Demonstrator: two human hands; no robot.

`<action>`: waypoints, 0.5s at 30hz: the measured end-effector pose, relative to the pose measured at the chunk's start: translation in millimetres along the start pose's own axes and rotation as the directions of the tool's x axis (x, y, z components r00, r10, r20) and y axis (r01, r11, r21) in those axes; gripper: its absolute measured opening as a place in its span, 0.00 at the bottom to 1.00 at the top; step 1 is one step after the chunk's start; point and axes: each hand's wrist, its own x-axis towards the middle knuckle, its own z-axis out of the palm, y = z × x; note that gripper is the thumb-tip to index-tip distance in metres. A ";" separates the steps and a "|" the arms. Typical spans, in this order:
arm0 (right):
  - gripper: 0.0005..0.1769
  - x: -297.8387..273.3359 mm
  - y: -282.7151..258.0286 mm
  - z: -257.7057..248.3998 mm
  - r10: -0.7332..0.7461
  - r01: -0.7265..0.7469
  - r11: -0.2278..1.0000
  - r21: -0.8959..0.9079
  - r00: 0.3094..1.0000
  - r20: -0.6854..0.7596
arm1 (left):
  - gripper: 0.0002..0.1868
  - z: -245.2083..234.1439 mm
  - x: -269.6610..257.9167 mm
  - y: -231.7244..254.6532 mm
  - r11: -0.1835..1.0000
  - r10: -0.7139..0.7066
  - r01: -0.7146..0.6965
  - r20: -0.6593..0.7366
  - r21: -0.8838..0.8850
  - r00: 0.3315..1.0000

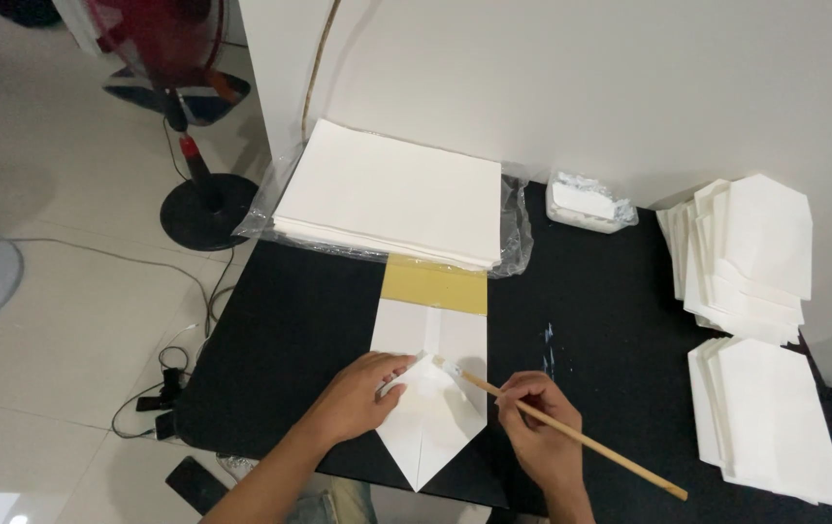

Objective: The person is manually assembling a paper bag by folding the bottom section and applying glue with a brush.

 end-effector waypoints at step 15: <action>0.07 -9.5 12.9 -1.8 -0.073 0.073 0.997 -0.004 0.997 0.004 | 0.28 4.9 1.6 -9.6 0.997 0.044 -0.043 -0.015 0.067 0.999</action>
